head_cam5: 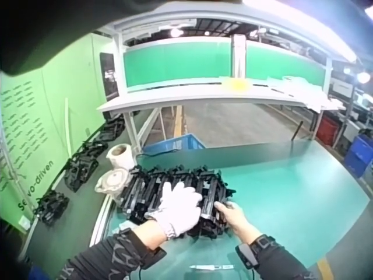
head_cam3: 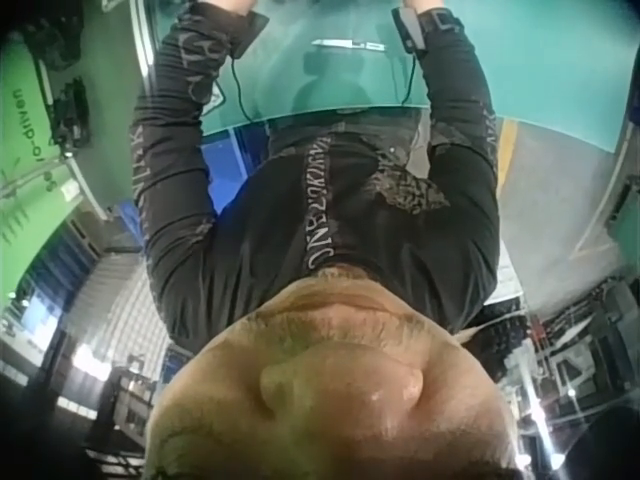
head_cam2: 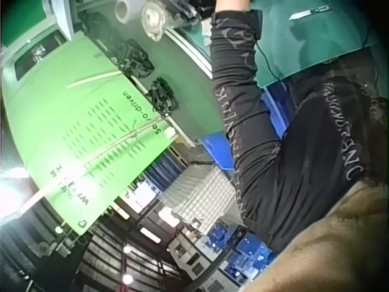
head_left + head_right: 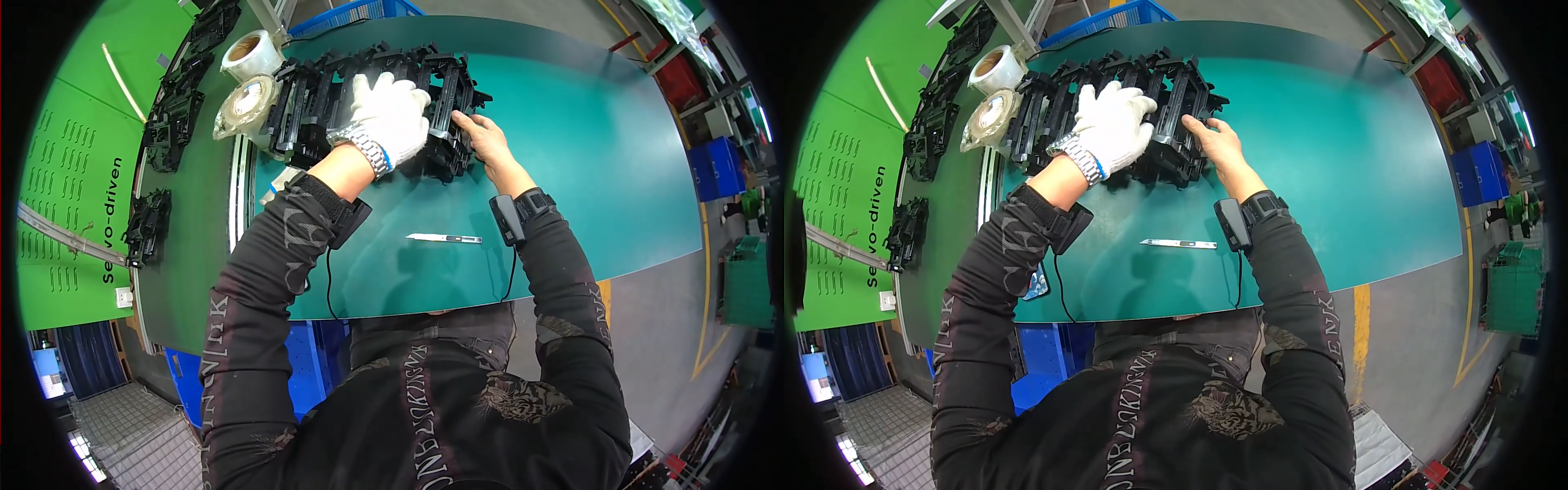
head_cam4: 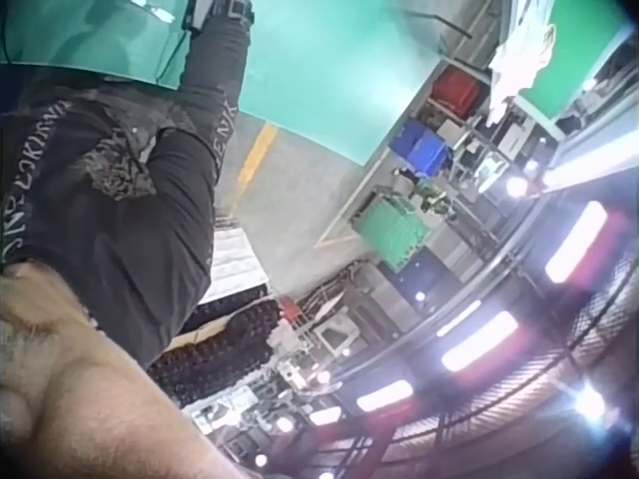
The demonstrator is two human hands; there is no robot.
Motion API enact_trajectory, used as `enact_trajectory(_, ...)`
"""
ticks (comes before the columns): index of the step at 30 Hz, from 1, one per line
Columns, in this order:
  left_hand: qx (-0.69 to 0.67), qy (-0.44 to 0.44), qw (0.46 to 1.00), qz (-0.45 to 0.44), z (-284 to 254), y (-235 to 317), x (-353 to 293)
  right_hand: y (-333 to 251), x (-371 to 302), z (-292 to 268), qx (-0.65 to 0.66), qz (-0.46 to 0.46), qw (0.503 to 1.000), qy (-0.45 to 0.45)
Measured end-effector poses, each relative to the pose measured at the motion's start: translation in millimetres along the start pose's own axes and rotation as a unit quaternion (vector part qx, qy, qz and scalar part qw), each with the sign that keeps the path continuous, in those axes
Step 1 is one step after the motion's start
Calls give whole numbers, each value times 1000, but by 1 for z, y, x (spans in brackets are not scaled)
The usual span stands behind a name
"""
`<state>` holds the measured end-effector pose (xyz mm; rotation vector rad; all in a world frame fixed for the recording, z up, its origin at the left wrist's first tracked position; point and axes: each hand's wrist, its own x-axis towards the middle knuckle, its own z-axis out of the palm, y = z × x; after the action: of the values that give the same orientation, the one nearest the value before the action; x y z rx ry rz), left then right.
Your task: The person picks up a plastic component from a conveyor belt, trims it with a blade, and stacks it on the table. After repeating this, they carry the stack to a large white bag and place it on top of other parts.
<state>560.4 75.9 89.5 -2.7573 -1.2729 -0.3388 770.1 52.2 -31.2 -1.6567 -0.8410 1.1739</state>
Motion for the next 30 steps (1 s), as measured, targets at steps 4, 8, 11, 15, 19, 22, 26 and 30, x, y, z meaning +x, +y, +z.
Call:
enact_trajectory(4,-6,-22,1000,-9,-2,-4,-1,-1,-5,2,19,13,1000,14)
enact_trajectory(8,-19,-30,999,-14,-2,-7,-4,1,-5,2,41,24,999,22)
enact_trajectory(11,15,21,1000,7,-2,-12,-14,6,0,-1,32,9,999,28)
enact_trajectory(15,2,-64,998,3,-6,-25,-16,5,0,-1,18,-6,1000,-7)
enact_trajectory(19,-7,-88,996,6,-6,-29,-10,5,-1,-4,5,5,1000,-22)
enact_trajectory(22,-16,-104,994,1,-9,-32,-6,6,0,-3,3,7,1000,-20)
enact_trajectory(26,1,-53,999,7,-6,-28,-15,10,-1,-2,23,-19,999,-16)
enact_trajectory(30,-44,19,998,32,-28,-23,-30,17,-2,-6,58,-12,998,-31)
